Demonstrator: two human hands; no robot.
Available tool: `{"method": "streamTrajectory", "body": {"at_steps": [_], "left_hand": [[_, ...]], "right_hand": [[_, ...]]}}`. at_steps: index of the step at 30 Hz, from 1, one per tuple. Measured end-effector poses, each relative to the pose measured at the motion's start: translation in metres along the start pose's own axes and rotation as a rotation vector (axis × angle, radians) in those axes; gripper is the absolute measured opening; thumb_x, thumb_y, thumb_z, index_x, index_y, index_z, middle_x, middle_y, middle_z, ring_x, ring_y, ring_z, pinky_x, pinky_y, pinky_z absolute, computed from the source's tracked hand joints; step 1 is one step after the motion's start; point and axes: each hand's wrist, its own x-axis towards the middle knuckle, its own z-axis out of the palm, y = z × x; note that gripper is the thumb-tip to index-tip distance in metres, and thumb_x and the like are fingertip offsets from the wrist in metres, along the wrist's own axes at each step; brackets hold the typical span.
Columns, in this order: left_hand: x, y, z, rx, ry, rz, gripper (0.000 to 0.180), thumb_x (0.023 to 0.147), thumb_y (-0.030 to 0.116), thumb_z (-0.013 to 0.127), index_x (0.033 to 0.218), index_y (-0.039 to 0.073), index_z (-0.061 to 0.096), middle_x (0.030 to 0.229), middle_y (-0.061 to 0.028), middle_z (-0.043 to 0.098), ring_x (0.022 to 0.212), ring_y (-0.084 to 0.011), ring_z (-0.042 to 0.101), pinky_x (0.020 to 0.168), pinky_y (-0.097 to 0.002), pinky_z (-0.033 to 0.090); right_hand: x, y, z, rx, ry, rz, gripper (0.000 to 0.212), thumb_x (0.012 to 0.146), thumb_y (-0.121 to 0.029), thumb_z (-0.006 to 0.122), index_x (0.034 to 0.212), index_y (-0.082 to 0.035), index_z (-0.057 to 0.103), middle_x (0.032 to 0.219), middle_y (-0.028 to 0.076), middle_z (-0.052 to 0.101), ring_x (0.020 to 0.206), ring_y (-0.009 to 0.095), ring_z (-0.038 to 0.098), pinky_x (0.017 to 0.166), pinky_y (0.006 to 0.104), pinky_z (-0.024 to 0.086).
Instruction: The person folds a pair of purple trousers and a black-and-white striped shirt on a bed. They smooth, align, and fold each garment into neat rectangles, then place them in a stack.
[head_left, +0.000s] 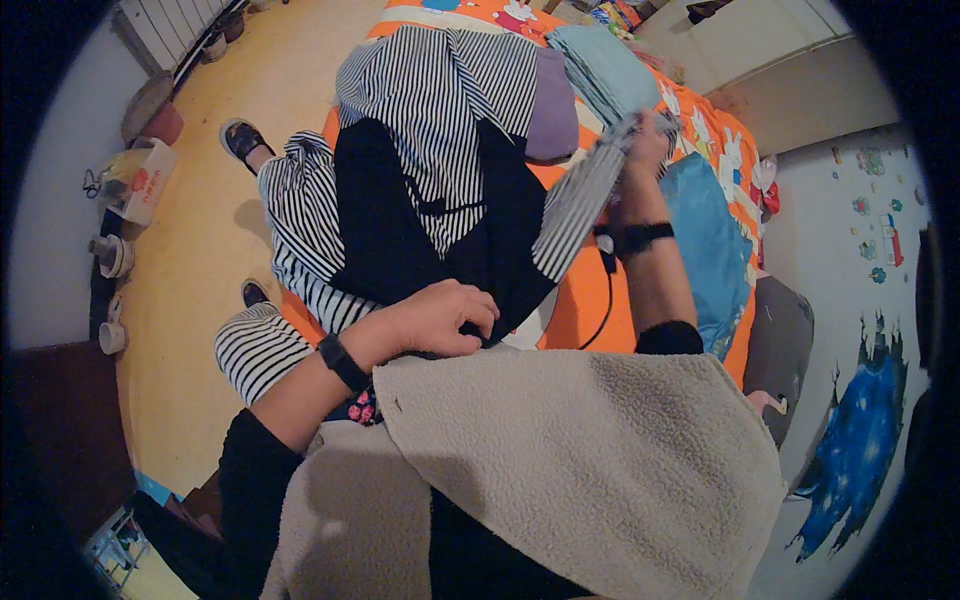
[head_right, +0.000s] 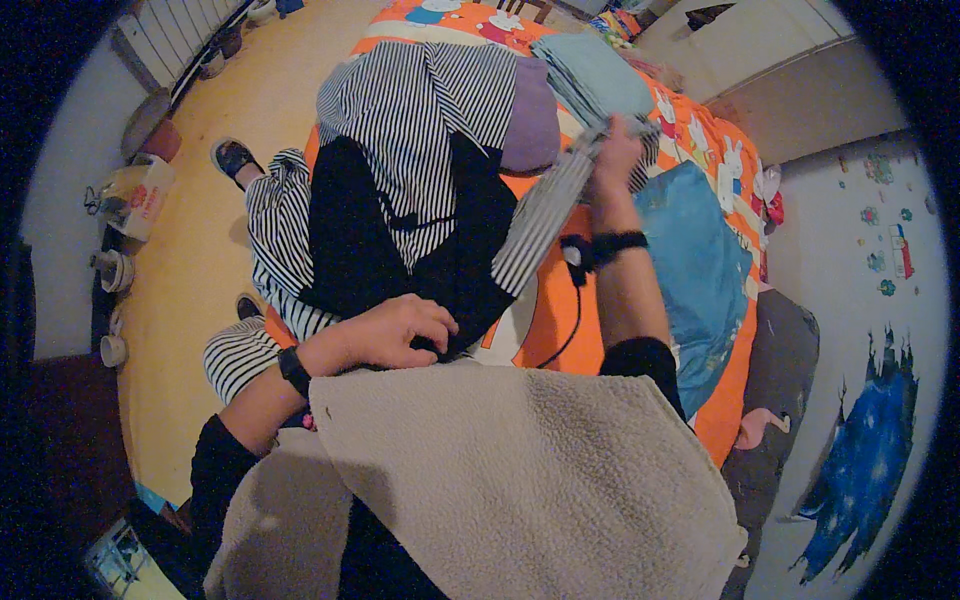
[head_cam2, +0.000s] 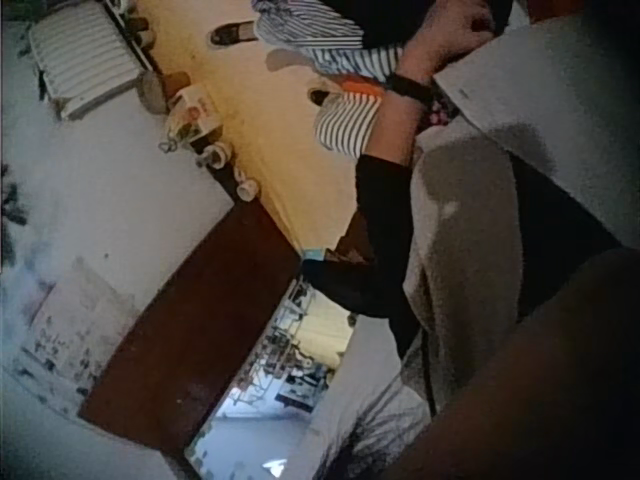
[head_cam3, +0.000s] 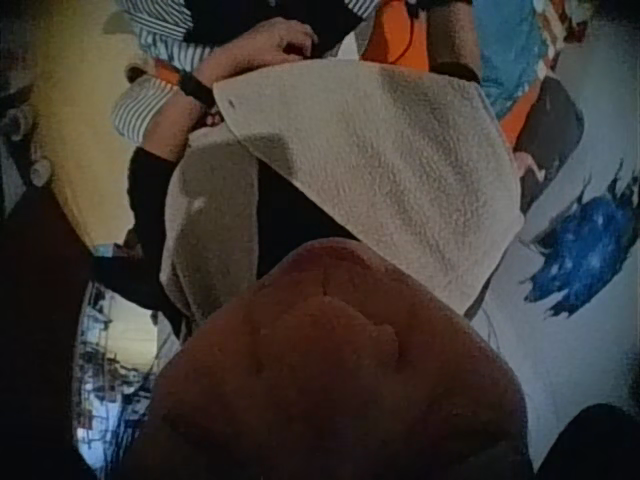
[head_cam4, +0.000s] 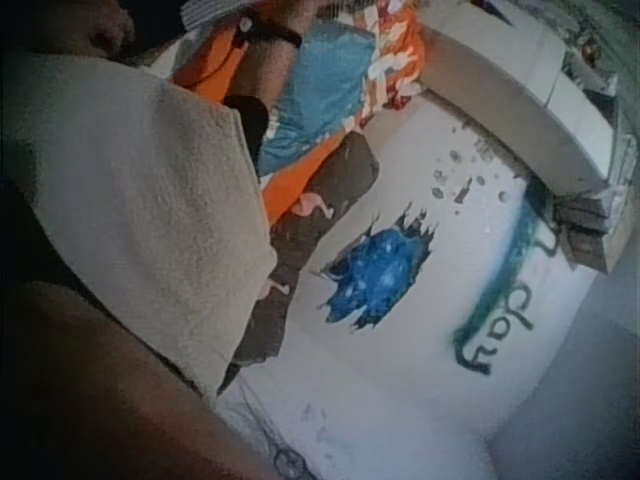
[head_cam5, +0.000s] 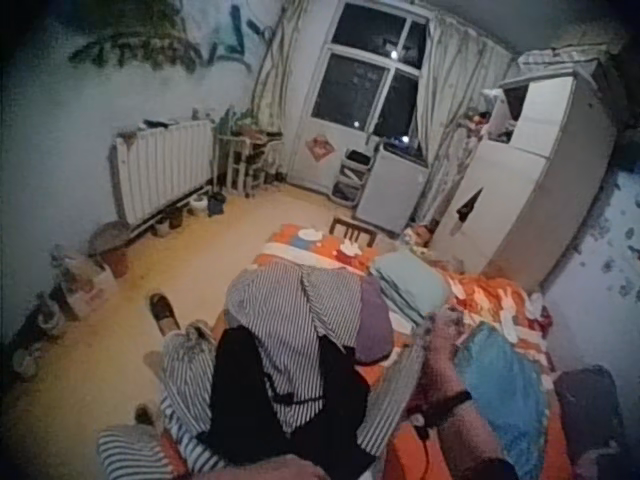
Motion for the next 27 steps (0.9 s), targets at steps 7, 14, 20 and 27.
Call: {"method": "streamTrajectory", "body": {"at_steps": [7,14,20,27], "left_hand": [[-0.008,-0.007,0.001,-0.19,-0.175,-0.171,0.018,0.07,0.015,0.066,0.079,0.001,0.057,0.086,-0.0099,0.061,0.081,-0.0281,0.061,0.069,-0.0372,0.047],[-0.03,-0.004,-0.018,-0.358,0.075,-0.142,0.017,0.063,0.004,0.06,0.076,0.0,0.05,0.077,-0.0071,0.051,0.07,-0.0188,0.052,0.063,-0.0305,0.043],[-0.041,-0.011,-0.025,-0.529,0.061,-0.309,0.017,0.065,0.004,0.059,0.078,0.0,0.049,0.088,-0.0089,0.054,0.085,-0.0191,0.052,0.079,-0.0295,0.043],[-0.039,-0.017,-0.012,-0.484,-0.004,-0.437,0.016,0.074,0.008,0.062,0.085,0.001,0.054,0.1,-0.0098,0.062,0.096,-0.0185,0.057,0.087,-0.0305,0.045]], "right_hand": [[-0.103,0.032,0.155,-0.369,-0.898,-0.131,0.051,0.085,-0.042,0.065,0.108,0.004,0.063,0.104,0.021,0.066,0.1,0.029,0.063,0.088,0.0386,0.048],[-0.104,0.066,0.086,-0.321,-0.936,-0.019,0.035,0.089,-0.028,0.063,0.111,0.0,0.065,0.108,0.013,0.067,0.1,0.022,0.064,0.089,0.0318,0.048],[-0.091,0.09,0.036,-0.468,-0.707,0.076,0.024,0.091,-0.017,0.063,0.107,0.0,0.064,0.09,0.005,0.067,0.083,0.012,0.063,0.073,0.027,0.05],[-0.086,0.058,0.115,-0.741,-0.783,-0.348,0.055,0.083,-0.025,0.068,0.132,-0.009,0.05,0.083,0.012,0.067,0.079,0.026,0.066,0.075,0.0366,0.051]]}}
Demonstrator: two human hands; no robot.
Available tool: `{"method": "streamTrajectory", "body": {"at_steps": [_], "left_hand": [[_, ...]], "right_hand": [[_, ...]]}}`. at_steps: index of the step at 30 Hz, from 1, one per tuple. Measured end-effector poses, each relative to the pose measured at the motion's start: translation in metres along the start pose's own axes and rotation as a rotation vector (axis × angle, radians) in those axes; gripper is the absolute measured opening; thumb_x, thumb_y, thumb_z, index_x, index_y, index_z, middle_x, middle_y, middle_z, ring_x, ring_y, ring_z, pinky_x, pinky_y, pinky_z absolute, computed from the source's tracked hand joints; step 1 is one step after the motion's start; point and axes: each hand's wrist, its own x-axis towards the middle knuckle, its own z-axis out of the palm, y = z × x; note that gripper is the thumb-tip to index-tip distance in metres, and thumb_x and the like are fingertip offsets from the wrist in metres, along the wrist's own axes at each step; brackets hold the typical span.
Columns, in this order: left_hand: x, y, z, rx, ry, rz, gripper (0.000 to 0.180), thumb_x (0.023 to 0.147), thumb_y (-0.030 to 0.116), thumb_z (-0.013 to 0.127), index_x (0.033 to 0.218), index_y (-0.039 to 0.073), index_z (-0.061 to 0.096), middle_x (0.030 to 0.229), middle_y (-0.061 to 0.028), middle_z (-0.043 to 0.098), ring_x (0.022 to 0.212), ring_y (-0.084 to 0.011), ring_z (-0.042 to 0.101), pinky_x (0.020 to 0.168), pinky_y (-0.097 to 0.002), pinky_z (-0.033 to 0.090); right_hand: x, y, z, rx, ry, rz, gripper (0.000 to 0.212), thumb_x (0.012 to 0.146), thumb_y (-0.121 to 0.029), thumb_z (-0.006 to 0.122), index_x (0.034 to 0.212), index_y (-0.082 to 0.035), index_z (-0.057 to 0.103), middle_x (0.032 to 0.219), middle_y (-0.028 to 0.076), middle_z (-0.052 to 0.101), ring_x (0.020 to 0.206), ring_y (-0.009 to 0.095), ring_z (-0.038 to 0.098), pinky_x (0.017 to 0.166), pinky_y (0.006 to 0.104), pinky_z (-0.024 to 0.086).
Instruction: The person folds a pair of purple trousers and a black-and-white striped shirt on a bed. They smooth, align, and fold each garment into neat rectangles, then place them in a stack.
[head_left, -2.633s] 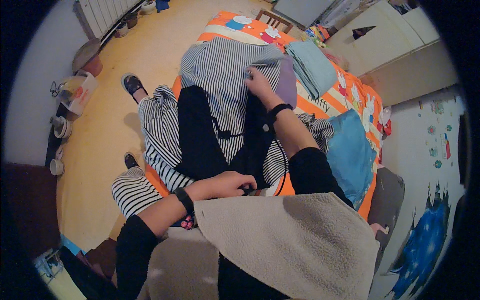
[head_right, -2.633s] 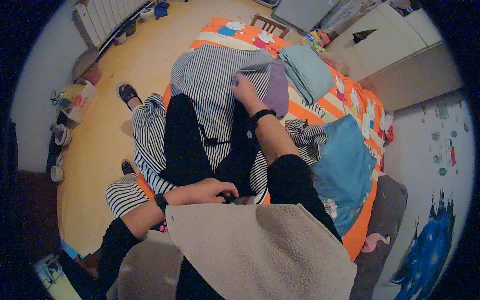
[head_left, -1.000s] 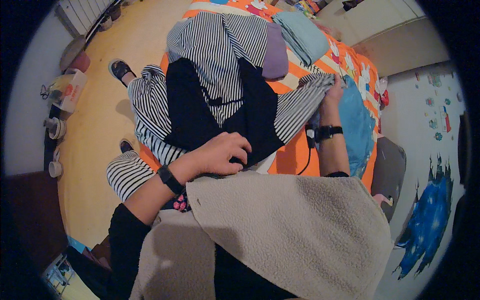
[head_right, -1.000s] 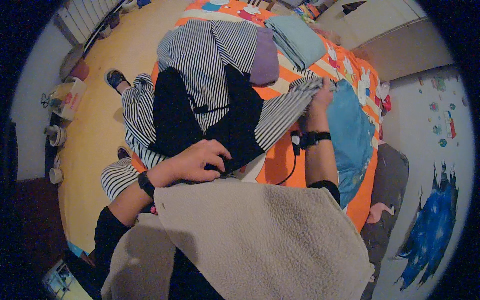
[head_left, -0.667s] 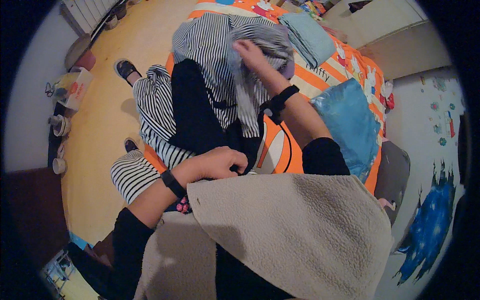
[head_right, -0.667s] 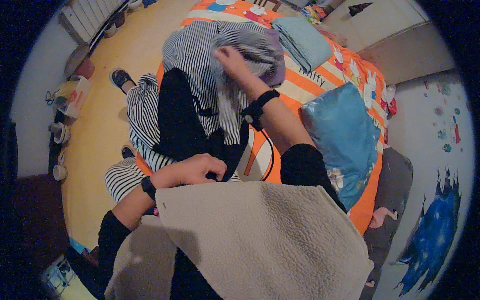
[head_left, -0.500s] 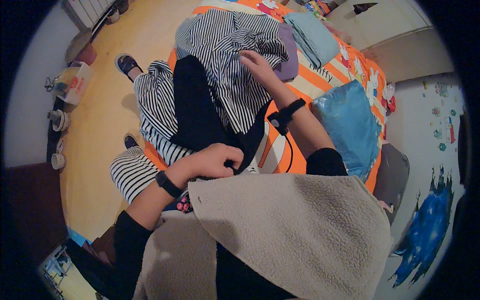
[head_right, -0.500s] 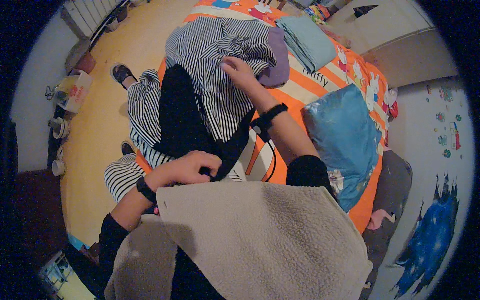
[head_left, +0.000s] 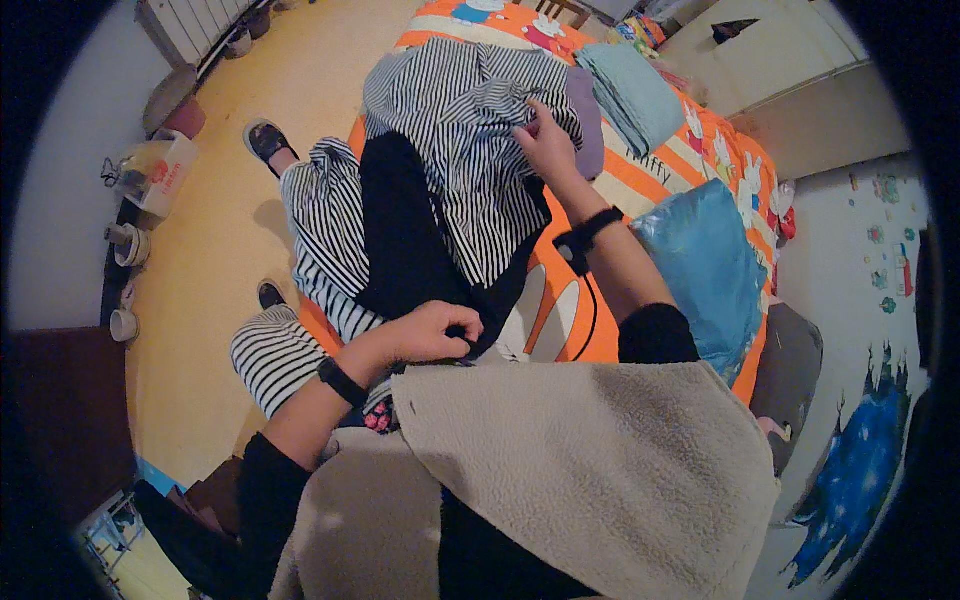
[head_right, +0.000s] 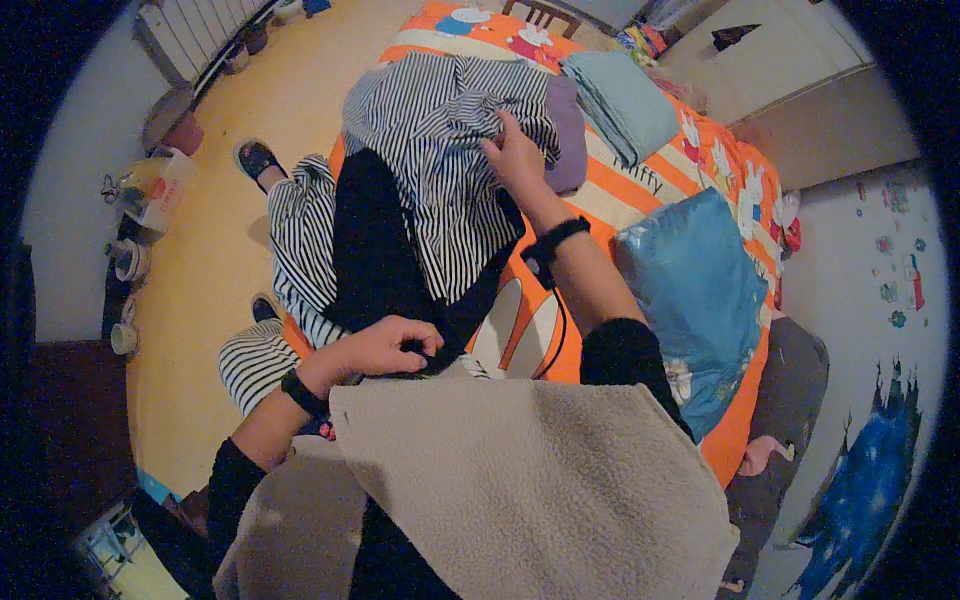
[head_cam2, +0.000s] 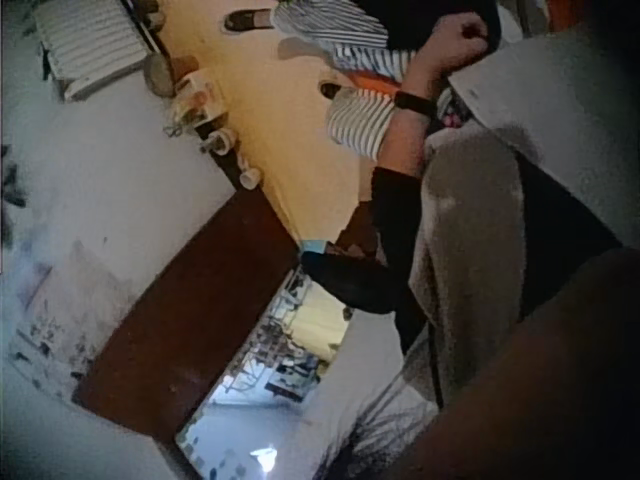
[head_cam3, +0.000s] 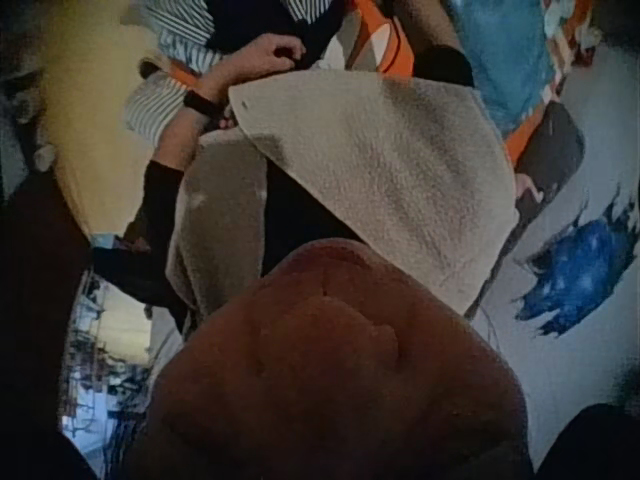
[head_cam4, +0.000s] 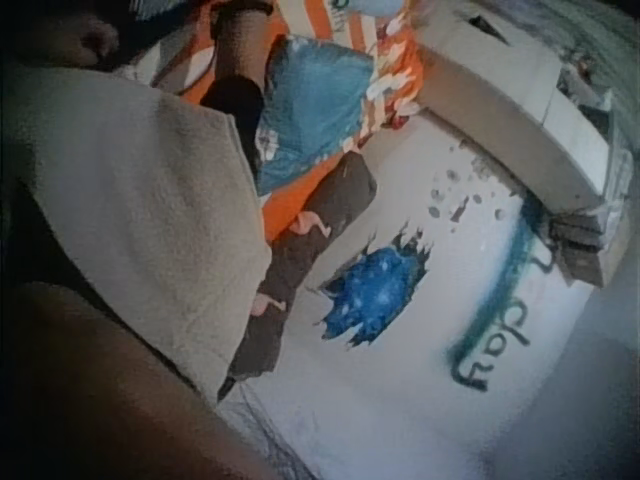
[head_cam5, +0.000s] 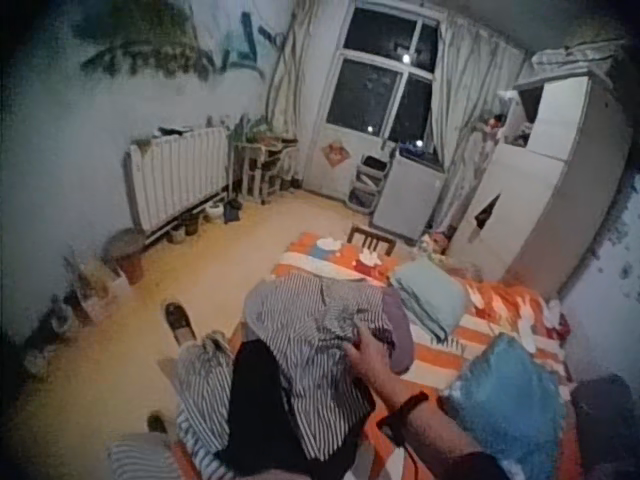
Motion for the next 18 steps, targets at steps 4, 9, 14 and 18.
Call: {"method": "streamTrajectory", "body": {"at_steps": [4,9,14,18], "left_hand": [[-0.001,0.0,-0.003,-0.015,-0.006,-0.017,0.016,0.077,0.01,0.063,0.087,0.0,0.054,0.103,-0.0104,0.064,0.099,-0.019,0.058,0.09,-0.0319,0.045],[0.0,-0.003,-0.006,-0.004,-0.021,-0.024,0.017,0.077,0.01,0.063,0.088,0.001,0.054,0.107,-0.0109,0.065,0.104,-0.0197,0.058,0.093,-0.0332,0.045],[0.006,-0.004,-0.009,-0.014,-0.067,-0.038,0.017,0.079,0.011,0.064,0.091,0.0,0.056,0.107,-0.0102,0.065,0.104,-0.0197,0.059,0.094,-0.0335,0.045],[0.007,0.008,-0.018,-0.007,-0.03,-0.035,0.02,0.081,0.012,0.064,0.097,0.002,0.06,0.106,-0.0083,0.065,0.102,-0.0171,0.059,0.091,-0.0316,0.046]], "right_hand": [[0.057,0.004,0.004,-0.211,0.02,0.272,0.063,0.082,-0.026,0.065,0.135,-0.008,0.038,0.093,0.019,0.069,0.089,0.038,0.066,0.078,0.0478,0.051],[0.079,0.031,-0.008,0.005,-0.176,0.33,0.029,0.084,-0.027,0.064,0.099,-0.002,0.063,0.091,0.016,0.069,0.093,0.031,0.067,0.077,0.0414,0.052],[0.059,-0.011,-0.044,0.308,0.146,-0.078,0.022,0.088,-0.022,0.063,0.092,-0.001,0.064,0.083,0.01,0.067,0.08,0.015,0.065,0.07,0.0285,0.049],[0.024,-0.05,-0.067,0.571,0.035,-0.227,0.01,0.092,-0.012,0.059,0.097,-0.003,0.059,0.086,0.001,0.057,0.078,0.008,0.056,0.071,0.0236,0.045]]}}
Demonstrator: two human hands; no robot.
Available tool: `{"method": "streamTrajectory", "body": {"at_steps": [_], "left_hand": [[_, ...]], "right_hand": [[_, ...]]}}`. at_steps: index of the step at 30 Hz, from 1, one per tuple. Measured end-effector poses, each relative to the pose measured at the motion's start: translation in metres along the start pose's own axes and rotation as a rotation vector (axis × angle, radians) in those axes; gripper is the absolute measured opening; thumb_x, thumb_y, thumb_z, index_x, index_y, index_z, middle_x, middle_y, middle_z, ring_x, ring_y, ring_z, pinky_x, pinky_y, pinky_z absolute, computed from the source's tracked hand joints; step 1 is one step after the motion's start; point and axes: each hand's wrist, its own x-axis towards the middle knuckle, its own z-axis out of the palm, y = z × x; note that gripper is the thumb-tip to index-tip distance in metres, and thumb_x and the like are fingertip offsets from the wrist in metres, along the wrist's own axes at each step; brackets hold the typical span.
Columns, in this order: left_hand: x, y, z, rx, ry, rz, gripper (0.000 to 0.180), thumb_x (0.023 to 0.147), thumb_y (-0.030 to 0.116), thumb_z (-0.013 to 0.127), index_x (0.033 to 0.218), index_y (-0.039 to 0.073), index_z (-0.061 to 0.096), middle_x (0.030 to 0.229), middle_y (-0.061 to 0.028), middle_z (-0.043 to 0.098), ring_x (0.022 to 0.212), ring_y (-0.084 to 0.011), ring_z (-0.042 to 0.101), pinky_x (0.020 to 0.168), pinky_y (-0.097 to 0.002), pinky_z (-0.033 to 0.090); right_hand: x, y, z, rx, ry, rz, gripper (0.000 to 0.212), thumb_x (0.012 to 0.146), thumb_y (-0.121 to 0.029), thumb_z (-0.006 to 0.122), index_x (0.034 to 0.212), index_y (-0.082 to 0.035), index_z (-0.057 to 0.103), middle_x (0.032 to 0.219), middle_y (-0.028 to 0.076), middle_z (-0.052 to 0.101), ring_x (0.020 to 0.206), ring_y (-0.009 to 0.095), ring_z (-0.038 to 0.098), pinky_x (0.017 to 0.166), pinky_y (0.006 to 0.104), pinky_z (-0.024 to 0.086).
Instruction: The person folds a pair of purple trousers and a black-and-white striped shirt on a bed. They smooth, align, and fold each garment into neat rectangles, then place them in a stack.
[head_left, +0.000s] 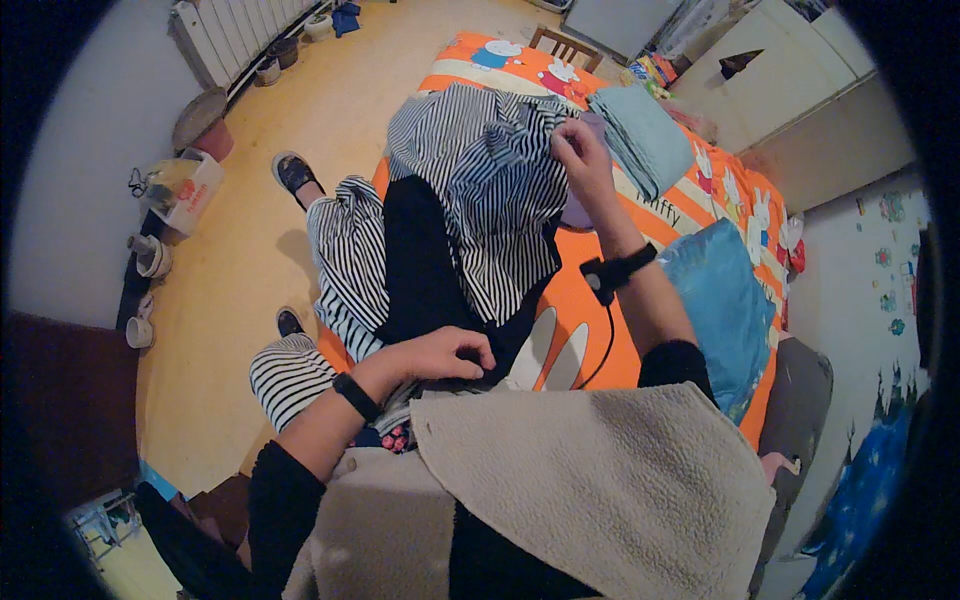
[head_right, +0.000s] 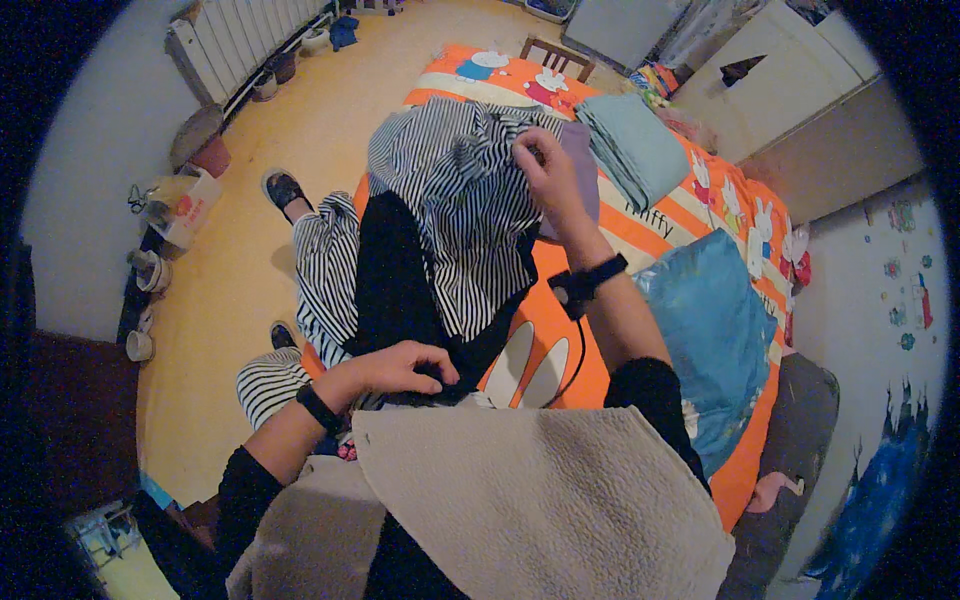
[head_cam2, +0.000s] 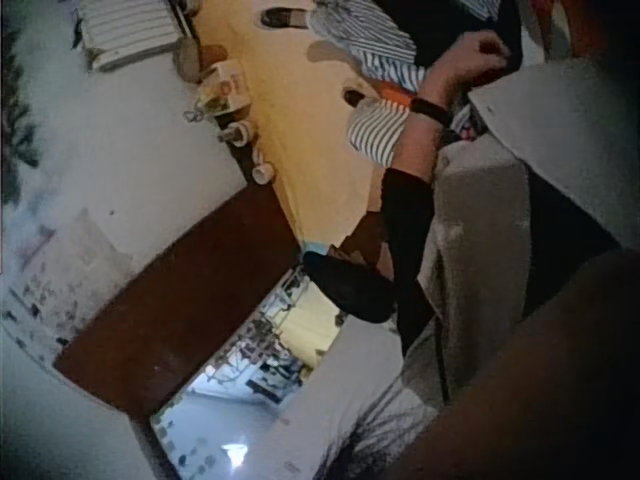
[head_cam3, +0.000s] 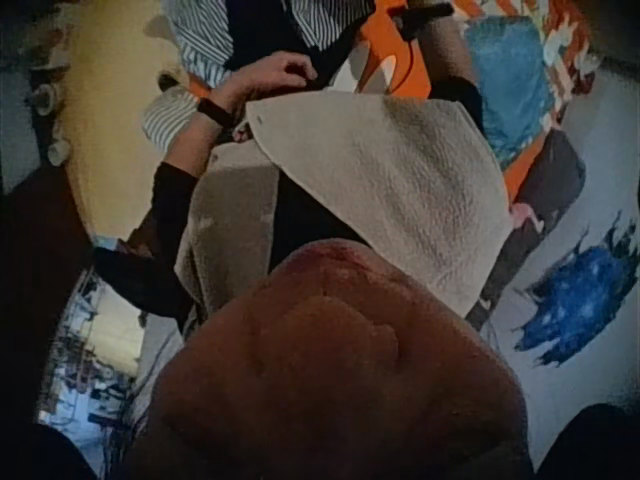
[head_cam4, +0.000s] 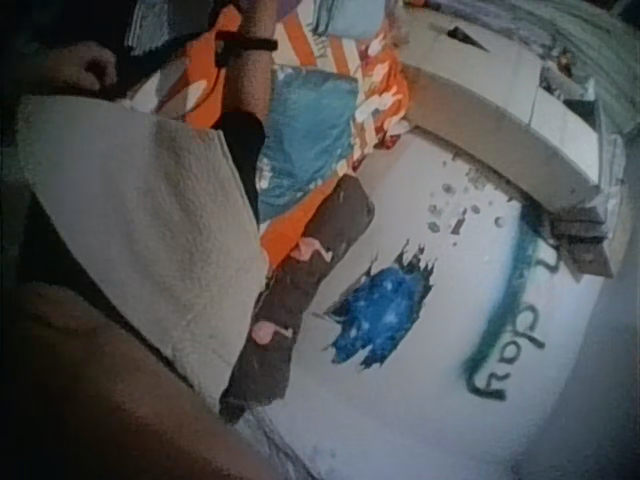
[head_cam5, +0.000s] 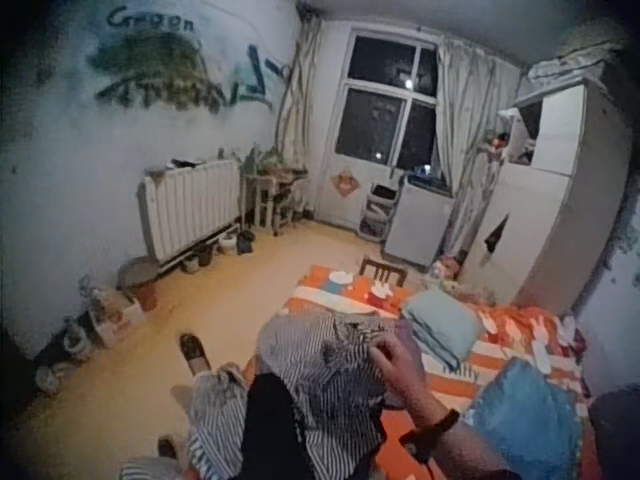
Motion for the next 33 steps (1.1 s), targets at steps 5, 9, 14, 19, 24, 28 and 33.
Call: {"method": "streamTrajectory", "body": {"at_steps": [5,9,14,19,24,28,33], "left_hand": [[-0.003,0.036,-0.032,0.153,0.625,0.242,0.038,0.076,0.006,0.068,0.112,0.005,0.056,0.103,-0.0052,0.055,0.079,-0.0115,0.058,0.066,-0.0247,0.05],[0.02,0.071,-0.066,0.465,1.098,0.354,0.06,0.073,0.008,0.072,0.129,0.007,0.049,0.114,-0.0139,0.055,0.079,-0.0157,0.062,0.066,-0.028,0.051],[0.032,0.092,-0.093,0.147,1.052,0.117,0.024,0.085,0.009,0.056,0.107,0.001,0.059,0.076,-0.0107,0.065,0.055,-0.0163,0.062,0.051,-0.0298,0.051],[-0.016,0.086,-0.128,-0.387,1.139,0.386,0.019,0.094,0.006,0.049,0.109,0.001,0.06,0.088,-0.006,0.067,0.072,-0.0153,0.065,0.064,-0.0276,0.053],[-0.046,0.083,-0.147,-0.523,1.011,0.647,0.024,0.097,0.004,0.045,0.116,0.0,0.058,0.105,-0.0076,0.066,0.092,-0.0165,0.064,0.083,-0.0297,0.051],[-0.066,0.089,-0.141,-0.623,0.852,0.782,0.027,0.099,0.014,0.043,0.119,0.002,0.058,0.111,-0.0078,0.065,0.099,-0.0181,0.063,0.087,-0.0323,0.051],[-0.109,0.109,-0.116,-0.711,0.876,0.878,0.037,0.099,0.024,0.039,0.125,0.002,0.056,0.117,-0.0111,0.063,0.107,-0.0235,0.06,0.096,-0.0358,0.046]], "right_hand": [[-0.04,-0.042,0.018,0.358,-0.127,0.002,0.008,0.09,-0.007,0.059,0.096,-0.002,0.056,0.095,0.003,0.055,0.087,0.01,0.053,0.083,0.0245,0.044],[-0.053,-0.069,0.035,0.289,-0.321,-0.135,0.011,0.092,-0.006,0.057,0.102,-0.002,0.057,0.113,0.005,0.051,0.108,0.013,0.05,0.094,0.0267,0.04],[-0.049,-0.064,0.022,0.369,-0.412,-0.027,0.018,0.093,-0.01,0.056,0.11,-0.004,0.059,0.118,0.006,0.058,0.107,0.013,0.055,0.089,0.0276,0.045],[-0.064,0.014,-0.023,0.254,-0.121,0.323,0.023,0.092,-0.011,0.056,0.113,-0.004,0.061,0.103,0.004,0.065,0.093,0.013,0.061,0.08,0.028,0.049],[-0.124,0.075,-0.012,-0.19,-0.072,0.304,0.02,0.088,-0.01,0.061,0.106,-0.004,0.065,0.095,0.007,0.064,0.087,0.017,0.062,0.078,0.0297,0.05],[-0.15,0.08,0.003,-0.148,-0.037,0.361,0.024,0.086,-0.008,0.061,0.109,-0.004,0.064,0.091,0.009,0.063,0.087,0.02,0.063,0.079,0.0308,0.05],[-0.156,0.067,0.026,-0.12,-0.245,0.268,0.039,0.084,-0.009,0.062,0.123,-0.009,0.057,0.114,0.011,0.058,0.105,0.026,0.059,0.091,0.0352,0.048]]}}
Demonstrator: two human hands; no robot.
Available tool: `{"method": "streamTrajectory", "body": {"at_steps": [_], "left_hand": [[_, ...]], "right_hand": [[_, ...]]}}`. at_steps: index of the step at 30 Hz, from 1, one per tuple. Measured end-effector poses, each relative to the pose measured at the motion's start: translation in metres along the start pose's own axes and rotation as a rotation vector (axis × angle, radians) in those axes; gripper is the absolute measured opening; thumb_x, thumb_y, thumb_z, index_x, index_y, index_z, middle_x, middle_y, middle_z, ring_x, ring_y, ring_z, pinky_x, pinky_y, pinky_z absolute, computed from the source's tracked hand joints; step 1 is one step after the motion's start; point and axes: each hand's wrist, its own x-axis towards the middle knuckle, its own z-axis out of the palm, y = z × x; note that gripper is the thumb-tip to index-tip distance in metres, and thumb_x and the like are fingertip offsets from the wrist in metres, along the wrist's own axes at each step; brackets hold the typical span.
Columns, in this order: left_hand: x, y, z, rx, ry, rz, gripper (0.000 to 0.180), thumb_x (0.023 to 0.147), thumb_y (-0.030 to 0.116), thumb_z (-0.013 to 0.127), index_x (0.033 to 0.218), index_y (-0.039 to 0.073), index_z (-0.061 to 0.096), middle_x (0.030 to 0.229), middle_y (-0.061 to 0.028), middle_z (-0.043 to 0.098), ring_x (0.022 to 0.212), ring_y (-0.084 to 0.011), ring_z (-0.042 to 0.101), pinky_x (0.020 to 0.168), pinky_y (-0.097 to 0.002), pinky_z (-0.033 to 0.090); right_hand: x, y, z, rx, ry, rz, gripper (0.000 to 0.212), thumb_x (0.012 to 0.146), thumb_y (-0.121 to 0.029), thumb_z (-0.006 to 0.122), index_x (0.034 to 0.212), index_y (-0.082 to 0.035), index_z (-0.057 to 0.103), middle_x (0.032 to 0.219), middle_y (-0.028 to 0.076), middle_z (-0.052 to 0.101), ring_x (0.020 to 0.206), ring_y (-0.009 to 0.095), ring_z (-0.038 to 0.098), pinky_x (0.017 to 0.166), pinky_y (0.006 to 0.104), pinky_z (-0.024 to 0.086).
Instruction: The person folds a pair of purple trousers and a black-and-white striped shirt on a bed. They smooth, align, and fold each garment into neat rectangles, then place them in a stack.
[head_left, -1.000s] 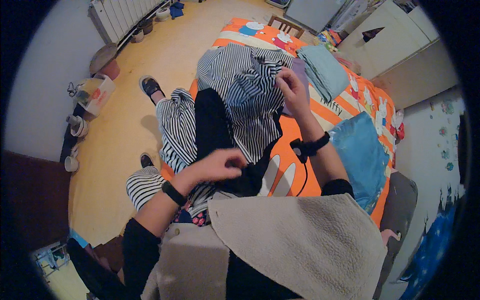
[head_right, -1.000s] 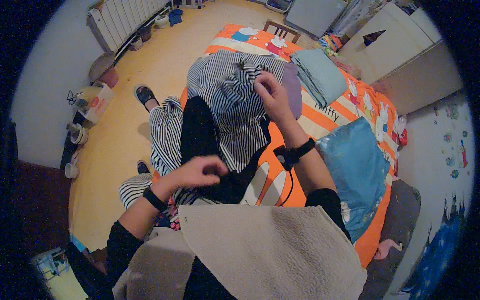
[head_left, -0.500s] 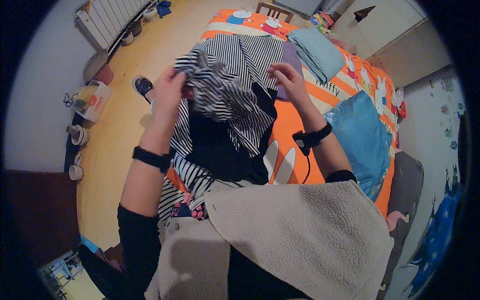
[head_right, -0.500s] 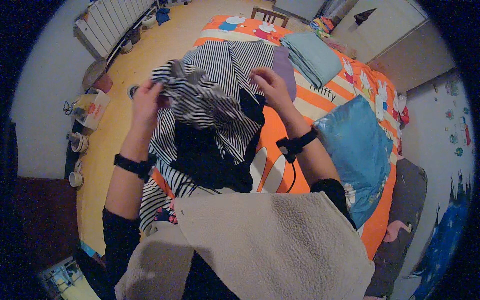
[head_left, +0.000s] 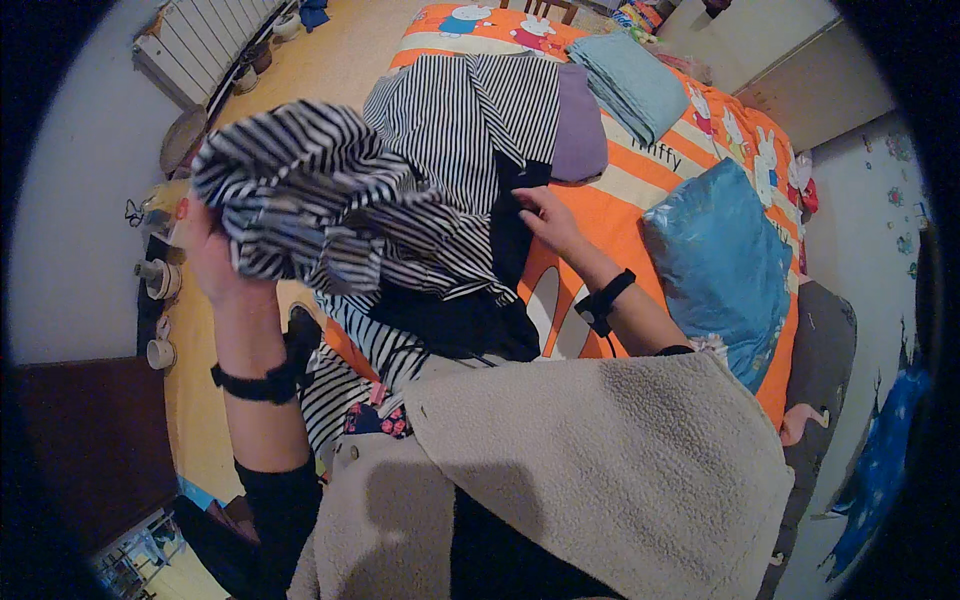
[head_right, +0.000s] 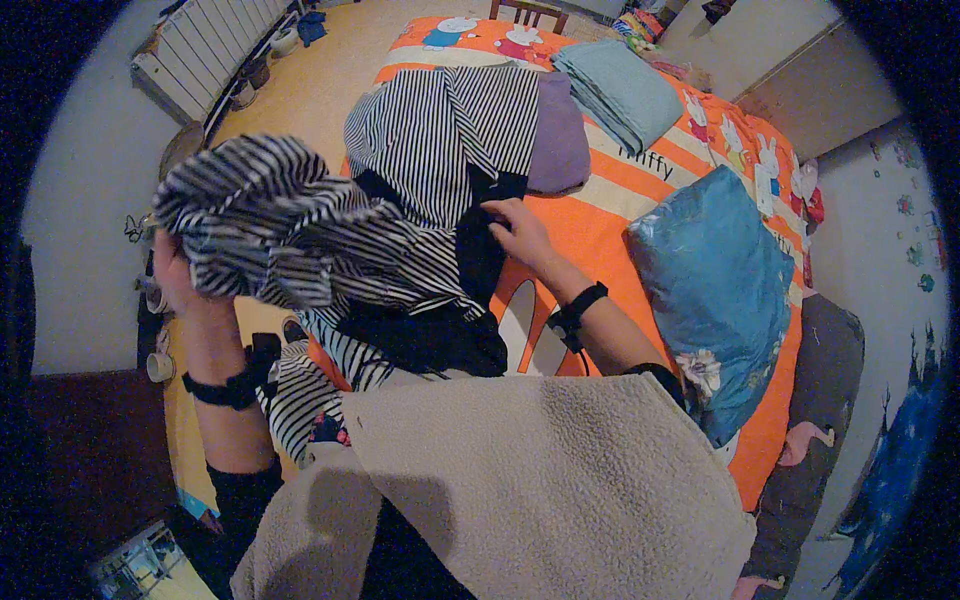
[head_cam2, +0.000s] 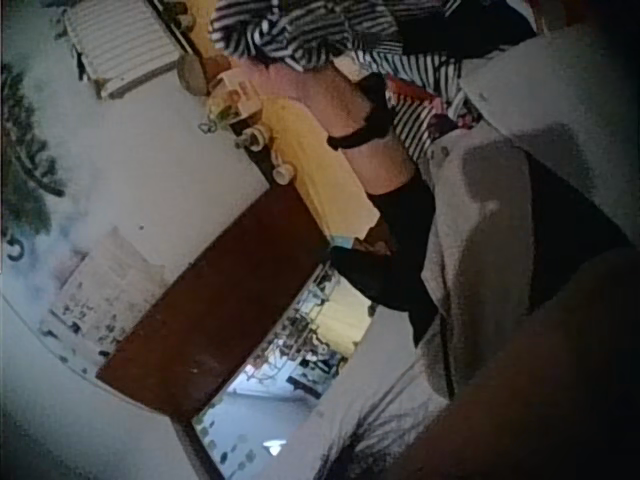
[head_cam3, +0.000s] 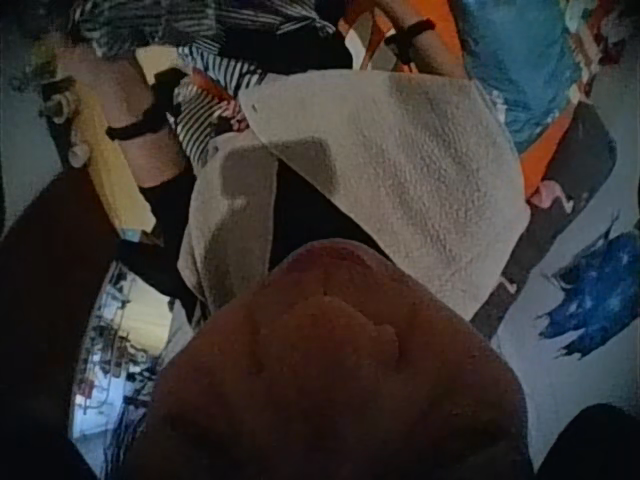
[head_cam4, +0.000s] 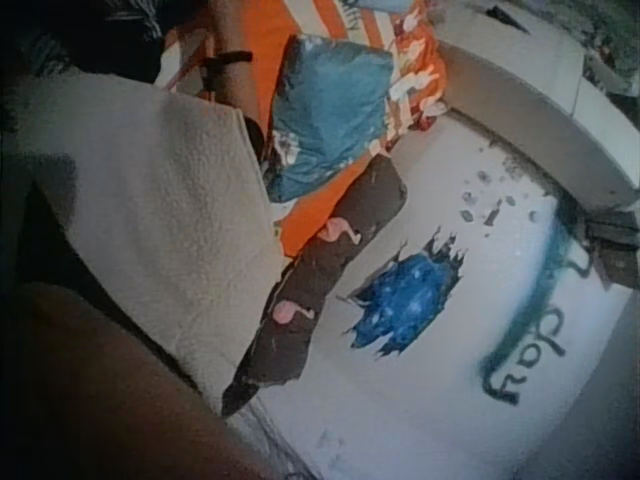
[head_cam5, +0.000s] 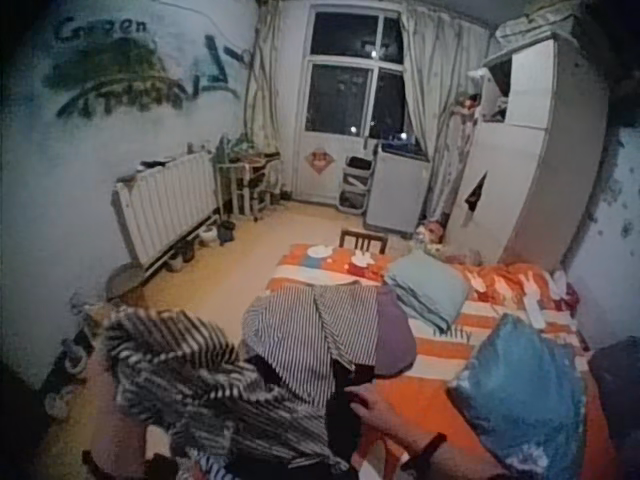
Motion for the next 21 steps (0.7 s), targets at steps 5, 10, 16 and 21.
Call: {"method": "streamTrajectory", "body": {"at_steps": [5,10,16,21], "left_hand": [[-0.038,0.012,0.025,0.168,0.309,0.133,0.041,0.099,0.026,0.038,0.127,0.001,0.054,0.12,-0.0125,0.062,0.11,-0.0232,0.059,0.097,-0.0351,0.045],[-0.055,0.016,0.036,0.127,0.142,0.134,0.039,0.1,0.025,0.039,0.128,0.002,0.053,0.121,-0.0113,0.061,0.11,-0.0209,0.059,0.096,-0.0329,0.046],[-0.063,0.006,0.041,0.371,0.453,-0.028,0.035,0.101,0.019,0.039,0.126,0.0,0.054,0.118,-0.0082,0.061,0.107,-0.0165,0.058,0.093,-0.0298,0.046],[-0.092,-0.005,0.062,0.543,0.252,-0.182,0.025,0.089,0.009,0.045,0.108,0.0,0.058,0.099,-0.005,0.063,0.09,-0.0109,0.059,0.084,-0.0244,0.046]], "right_hand": [[0.001,-0.012,0.021,-0.297,-0.163,-0.31,0.042,0.083,-0.013,0.062,0.125,-0.012,0.057,0.128,0.011,0.055,0.122,0.031,0.047,0.103,0.0416,0.039],[-0.009,-0.007,0.016,-0.233,-0.101,-0.337,0.042,0.083,-0.009,0.059,0.125,-0.01,0.057,0.133,0.012,0.054,0.123,0.031,0.048,0.105,0.0418,0.038],[-0.026,0.0,-0.008,-0.246,0.13,-0.013,0.04,0.083,-0.005,0.06,0.122,-0.008,0.058,0.126,0.011,0.057,0.121,0.028,0.051,0.104,0.0379,0.039],[0.019,-0.007,0.004,-0.42,0.101,-0.309,0.038,0.082,-0.009,0.062,0.12,-0.01,0.059,0.127,0.008,0.056,0.121,0.028,0.049,0.101,0.0406,0.039]]}}
